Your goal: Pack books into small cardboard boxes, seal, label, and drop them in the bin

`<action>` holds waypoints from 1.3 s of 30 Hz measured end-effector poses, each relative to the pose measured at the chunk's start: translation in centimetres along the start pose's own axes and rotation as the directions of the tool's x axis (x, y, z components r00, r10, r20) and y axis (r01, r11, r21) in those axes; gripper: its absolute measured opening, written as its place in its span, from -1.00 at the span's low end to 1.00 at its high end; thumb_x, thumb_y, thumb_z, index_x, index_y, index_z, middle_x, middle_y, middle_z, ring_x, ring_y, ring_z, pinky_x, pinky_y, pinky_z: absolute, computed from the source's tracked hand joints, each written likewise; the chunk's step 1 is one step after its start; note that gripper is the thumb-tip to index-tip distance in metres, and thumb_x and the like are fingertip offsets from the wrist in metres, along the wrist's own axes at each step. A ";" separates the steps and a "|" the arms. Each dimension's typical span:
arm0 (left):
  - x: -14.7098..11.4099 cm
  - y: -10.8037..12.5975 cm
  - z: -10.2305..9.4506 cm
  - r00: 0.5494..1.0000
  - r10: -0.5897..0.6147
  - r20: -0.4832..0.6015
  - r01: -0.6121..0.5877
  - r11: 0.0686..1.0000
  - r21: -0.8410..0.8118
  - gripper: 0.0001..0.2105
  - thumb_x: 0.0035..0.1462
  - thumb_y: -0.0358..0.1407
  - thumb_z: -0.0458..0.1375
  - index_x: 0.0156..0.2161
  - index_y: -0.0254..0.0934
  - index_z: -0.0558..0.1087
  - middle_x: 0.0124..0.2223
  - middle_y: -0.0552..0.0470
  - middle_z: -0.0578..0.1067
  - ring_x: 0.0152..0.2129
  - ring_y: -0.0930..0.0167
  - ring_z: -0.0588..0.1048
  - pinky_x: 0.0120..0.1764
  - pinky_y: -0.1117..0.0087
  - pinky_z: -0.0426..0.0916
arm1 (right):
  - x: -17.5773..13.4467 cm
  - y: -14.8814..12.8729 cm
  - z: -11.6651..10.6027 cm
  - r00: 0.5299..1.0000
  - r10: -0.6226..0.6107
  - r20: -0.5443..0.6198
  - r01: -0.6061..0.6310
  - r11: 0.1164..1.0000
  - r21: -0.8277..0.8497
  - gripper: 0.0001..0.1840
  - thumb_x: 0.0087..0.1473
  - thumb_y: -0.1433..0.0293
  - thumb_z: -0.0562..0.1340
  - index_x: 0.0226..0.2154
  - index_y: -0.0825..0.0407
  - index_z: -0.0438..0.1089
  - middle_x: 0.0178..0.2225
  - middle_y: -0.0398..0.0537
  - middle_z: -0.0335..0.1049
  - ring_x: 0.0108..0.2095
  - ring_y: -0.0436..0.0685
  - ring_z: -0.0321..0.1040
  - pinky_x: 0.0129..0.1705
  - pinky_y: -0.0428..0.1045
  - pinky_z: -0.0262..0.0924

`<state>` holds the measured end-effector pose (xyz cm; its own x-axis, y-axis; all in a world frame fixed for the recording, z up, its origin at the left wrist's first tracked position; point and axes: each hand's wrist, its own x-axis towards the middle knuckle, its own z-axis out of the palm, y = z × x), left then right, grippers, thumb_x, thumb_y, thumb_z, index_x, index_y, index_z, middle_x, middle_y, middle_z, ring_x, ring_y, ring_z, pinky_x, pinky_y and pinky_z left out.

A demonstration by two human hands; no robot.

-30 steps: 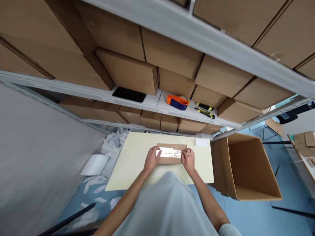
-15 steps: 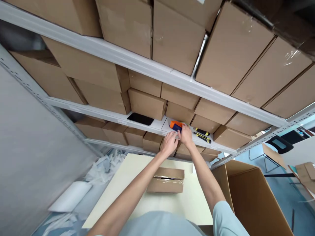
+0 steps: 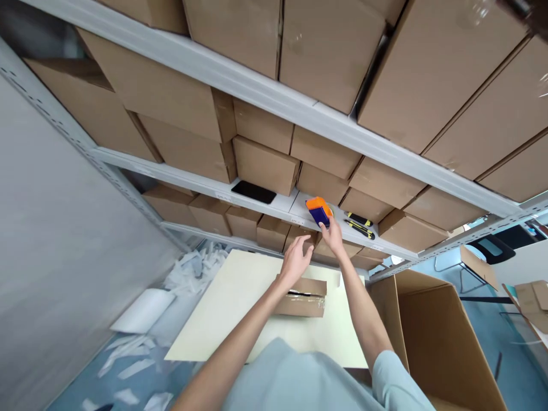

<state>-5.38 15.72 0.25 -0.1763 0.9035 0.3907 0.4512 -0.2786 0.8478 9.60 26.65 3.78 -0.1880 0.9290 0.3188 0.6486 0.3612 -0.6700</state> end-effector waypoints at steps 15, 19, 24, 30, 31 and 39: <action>-16.8 2.9 -4.5 0.956 -0.213 0.202 0.235 0.967 -0.092 -0.77 0.45 -0.17 0.15 0.08 -0.17 0.56 0.02 -0.08 0.66 -0.14 0.27 0.66 0.01 0.19 0.62 | -24.5 -5.2 0.6 0.861 0.329 0.389 -0.508 0.603 0.615 -0.32 0.24 -0.20 0.33 0.07 0.01 0.53 0.05 0.11 0.65 0.09 0.30 0.59 0.28 0.24 0.41; -16.9 3.6 -6.6 0.942 -0.185 0.281 0.221 0.969 -0.105 -0.80 0.41 -0.17 0.21 0.03 -0.16 0.58 -0.02 -0.06 0.66 -0.12 0.27 0.66 0.01 0.19 0.63 | -25.7 -6.3 0.2 0.874 0.332 0.355 -0.486 0.633 0.602 -0.36 0.26 -0.21 0.30 0.02 -0.02 0.56 -0.02 0.06 0.68 0.02 0.30 0.62 0.21 0.22 0.48; -14.6 5.9 -10.4 0.985 -0.139 0.106 0.149 0.984 -0.096 -0.69 0.39 -0.15 0.26 0.15 -0.17 0.52 -0.01 -0.07 0.60 -0.15 0.31 0.62 -0.03 0.22 0.61 | -27.2 -7.6 -1.4 0.901 0.289 0.325 -0.420 0.771 0.478 -0.46 0.32 -0.09 0.32 0.08 -0.04 0.52 -0.02 0.03 0.68 -0.02 0.30 0.62 0.13 0.20 0.50; -11.4 8.6 -13.4 0.983 -0.035 0.179 0.035 0.999 0.001 -0.68 0.42 -0.11 0.22 0.18 -0.13 0.55 0.10 -0.08 0.60 0.03 0.22 0.58 0.11 0.12 0.57 | -27.9 -8.0 -3.7 0.944 0.083 0.319 -0.172 0.950 0.262 -0.67 0.42 0.12 0.29 0.08 -0.05 0.47 -0.05 0.09 0.62 -0.07 0.30 0.58 0.02 0.16 0.49; -11.1 8.9 -13.7 0.977 -0.018 0.214 0.017 1.000 0.008 -0.68 0.42 -0.11 0.21 0.18 -0.12 0.55 0.10 -0.08 0.61 0.05 0.21 0.57 0.14 0.09 0.56 | -27.9 -8.0 -3.9 0.949 0.037 0.313 -0.113 0.967 0.226 -0.72 0.43 0.16 0.28 0.07 -0.05 0.46 -0.06 0.09 0.61 -0.07 0.29 0.57 0.01 0.16 0.48; -10.1 9.7 -15.1 0.911 0.052 0.410 -0.041 0.999 -0.035 -0.70 0.43 -0.19 0.16 0.18 -0.06 0.58 0.07 -0.03 0.65 0.08 0.19 0.58 0.22 0.00 0.53 | -27.8 -7.1 -5.8 0.928 -0.192 0.319 0.180 0.981 0.067 -0.96 0.41 0.35 0.26 -0.10 -0.07 0.40 -0.24 0.02 0.53 -0.19 0.28 0.46 -0.06 0.18 0.41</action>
<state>-12.46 -1.04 9.92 0.2214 0.9419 0.2524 0.4270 -0.3264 0.8433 14.48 -2.25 3.52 -0.5345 0.8186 0.2104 0.5532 0.5270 -0.6452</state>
